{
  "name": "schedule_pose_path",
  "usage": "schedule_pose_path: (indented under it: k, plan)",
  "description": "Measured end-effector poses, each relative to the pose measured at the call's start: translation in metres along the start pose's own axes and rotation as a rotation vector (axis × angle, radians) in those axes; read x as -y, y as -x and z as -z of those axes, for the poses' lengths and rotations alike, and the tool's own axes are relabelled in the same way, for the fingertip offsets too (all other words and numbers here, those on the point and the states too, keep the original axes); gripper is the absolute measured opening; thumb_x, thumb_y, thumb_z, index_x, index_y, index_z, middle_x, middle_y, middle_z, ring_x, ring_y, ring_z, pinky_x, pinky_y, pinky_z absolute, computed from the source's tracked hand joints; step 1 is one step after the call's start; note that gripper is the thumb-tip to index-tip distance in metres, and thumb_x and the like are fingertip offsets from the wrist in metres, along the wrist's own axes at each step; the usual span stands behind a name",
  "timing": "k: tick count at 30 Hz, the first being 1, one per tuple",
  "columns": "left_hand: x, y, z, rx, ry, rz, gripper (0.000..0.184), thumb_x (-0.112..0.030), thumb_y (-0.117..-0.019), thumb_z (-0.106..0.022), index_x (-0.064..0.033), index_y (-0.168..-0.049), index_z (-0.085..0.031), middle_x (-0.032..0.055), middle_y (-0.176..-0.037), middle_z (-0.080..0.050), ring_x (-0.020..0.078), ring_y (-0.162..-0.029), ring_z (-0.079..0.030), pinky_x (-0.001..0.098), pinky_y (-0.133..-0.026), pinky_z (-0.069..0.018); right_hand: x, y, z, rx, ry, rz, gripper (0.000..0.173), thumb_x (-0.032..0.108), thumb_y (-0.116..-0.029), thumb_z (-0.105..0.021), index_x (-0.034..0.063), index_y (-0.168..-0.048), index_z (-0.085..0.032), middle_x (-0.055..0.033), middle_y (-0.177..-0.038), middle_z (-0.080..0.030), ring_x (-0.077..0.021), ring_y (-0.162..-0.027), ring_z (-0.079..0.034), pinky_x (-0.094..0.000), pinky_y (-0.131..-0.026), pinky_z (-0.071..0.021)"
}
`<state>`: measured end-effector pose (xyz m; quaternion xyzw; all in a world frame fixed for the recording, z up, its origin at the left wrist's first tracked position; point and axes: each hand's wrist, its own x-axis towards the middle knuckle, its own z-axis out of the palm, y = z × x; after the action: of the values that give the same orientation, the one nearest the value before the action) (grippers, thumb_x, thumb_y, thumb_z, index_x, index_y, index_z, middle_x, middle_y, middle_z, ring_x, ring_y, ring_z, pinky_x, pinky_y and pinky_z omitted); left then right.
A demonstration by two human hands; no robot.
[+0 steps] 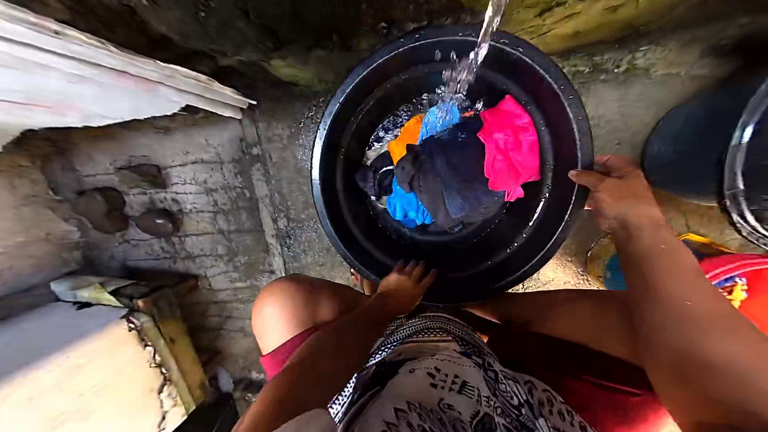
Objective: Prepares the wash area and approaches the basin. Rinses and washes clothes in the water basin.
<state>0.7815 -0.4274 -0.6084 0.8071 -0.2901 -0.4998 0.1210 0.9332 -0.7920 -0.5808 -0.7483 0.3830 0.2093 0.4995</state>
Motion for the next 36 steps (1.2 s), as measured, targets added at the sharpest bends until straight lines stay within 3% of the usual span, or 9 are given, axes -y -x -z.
schedule_pose_path:
  k: [4,10,14,17,21,24,28,32,36]
  plan:
    - [0.004,0.003,-0.011,-0.102,-0.063,-0.03,0.059,-0.013,-0.094,-0.065,-0.0167,-0.151,-0.051,0.0231,-0.15,-0.053,0.0433,-0.139,-0.05,0.0651,-0.112,-0.0387,-0.005,0.009,-0.001,-0.008,0.011,0.073,0.051,0.005,-0.0963,-0.065,0.0073,-0.144,-0.048,-0.0128,-0.105,-0.063,-0.0176,-0.084,-0.064,-0.0405,-0.077,-0.057]
    - [0.0,0.004,-0.005,-0.052,-0.191,0.002,0.069,-0.009,-0.0881,-0.068,-0.0209,-0.153,-0.048,0.0184,-0.15,-0.053,0.0407,-0.137,-0.052,0.0632,-0.108,-0.0423,-0.02,0.01,0.005,0.014,-0.01,0.146,0.056,-0.002,-0.0947,-0.061,0.0095,-0.147,-0.045,-0.0138,-0.118,-0.062,-0.0175,-0.09,-0.064,-0.038,-0.078,-0.0562]
    - [-0.011,0.006,-0.015,-0.097,-0.204,0.046,0.075,-0.006,-0.0806,-0.074,-0.0242,-0.15,-0.052,0.0148,-0.141,-0.061,0.0407,-0.126,-0.059,0.0651,-0.101,-0.0467,-0.032,0.013,0.007,0.006,0.106,0.145,0.058,-0.004,-0.0923,-0.058,0.0087,-0.148,-0.047,-0.0199,-0.129,-0.061,-0.0281,-0.101,-0.064,-0.0476,-0.083,-0.0556]
    - [-0.023,0.006,-0.01,-0.095,-0.23,0.088,0.077,0.003,-0.0808,-0.071,-0.0193,-0.151,-0.051,0.0194,-0.137,-0.062,0.0445,-0.122,-0.061,0.0674,-0.097,-0.0476,-0.023,0.022,0.009,0.052,0.265,0.212,0.062,0.002,-0.0951,-0.064,0.0059,-0.152,-0.04,-0.0271,-0.134,-0.057,-0.0382,-0.111,-0.063,-0.0547,-0.09,-0.0542]
    - [-0.037,0.002,-0.012,-0.11,-0.242,0.113,0.069,0.004,-0.0827,-0.068,-0.0166,-0.147,-0.055,0.0199,-0.133,-0.065,0.0448,-0.119,-0.063,0.0688,-0.092,-0.0493,-0.014,0.057,0.007,-0.055,0.607,0.518,0.062,0.011,-0.0927,-0.071,-0.0007,-0.149,-0.048,-0.0389,-0.142,-0.049,-0.0576,-0.132,-0.047,-0.0751,-0.104,-0.039]
    - [-0.049,-0.003,-0.015,-0.108,-0.224,0.126,0.059,0.0,-0.0861,-0.068,-0.01,-0.143,-0.056,0.0254,-0.129,-0.064,0.0483,-0.119,-0.061,0.0704,-0.093,-0.048,-0.011,0.08,-0.016,-0.04,0.713,0.764,0.045,0.013,-0.0958,-0.066,0.0007,-0.139,-0.059,-0.0356,-0.139,-0.052,-0.0538,-0.13,-0.05,-0.0707,-0.105,-0.0419]
    - [-0.06,-0.005,-0.017,-0.088,-0.219,0.14,0.058,-0.002,-0.088,-0.067,-0.0082,-0.144,-0.054,0.029,-0.126,-0.064,0.0508,-0.117,-0.061,0.0709,-0.091,-0.0483,-0.032,0.078,-0.066,0.234,0.892,0.984,0.037,0.015,-0.0947,-0.071,0.0003,-0.129,-0.068,-0.0307,-0.129,-0.061,-0.0474,-0.125,-0.057,-0.0657,-0.104,-0.0452]
    - [-0.063,0.02,0.022,-0.088,-0.197,0.058,0.074,-0.017,-0.091,-0.075,-0.0164,-0.158,-0.042,0.0196,-0.153,-0.049,0.0436,-0.137,-0.05,0.0678,-0.106,-0.0425,-0.037,0.066,-0.096,0.527,1.17,0.857,0.045,0.025,-0.0953,-0.073,-0.0012,-0.131,-0.065,-0.0289,-0.129,-0.063,-0.0456,-0.128,-0.055,-0.0651,-0.108,-0.041]
    - [-0.033,0.065,0.084,-0.374,-0.129,0.074,0.065,-0.018,-0.0919,-0.076,-0.0083,-0.151,-0.05,0.0194,-0.148,-0.054,0.0393,-0.136,-0.053,0.0629,-0.11,-0.0426,-0.018,0.073,-0.106,0.529,1.164,0.626,0.055,0.031,-0.1001,-0.067,-0.0138,-0.13,-0.059,-0.0354,-0.133,-0.058,-0.0499,-0.13,-0.053,-0.0699,-0.108,-0.0382]
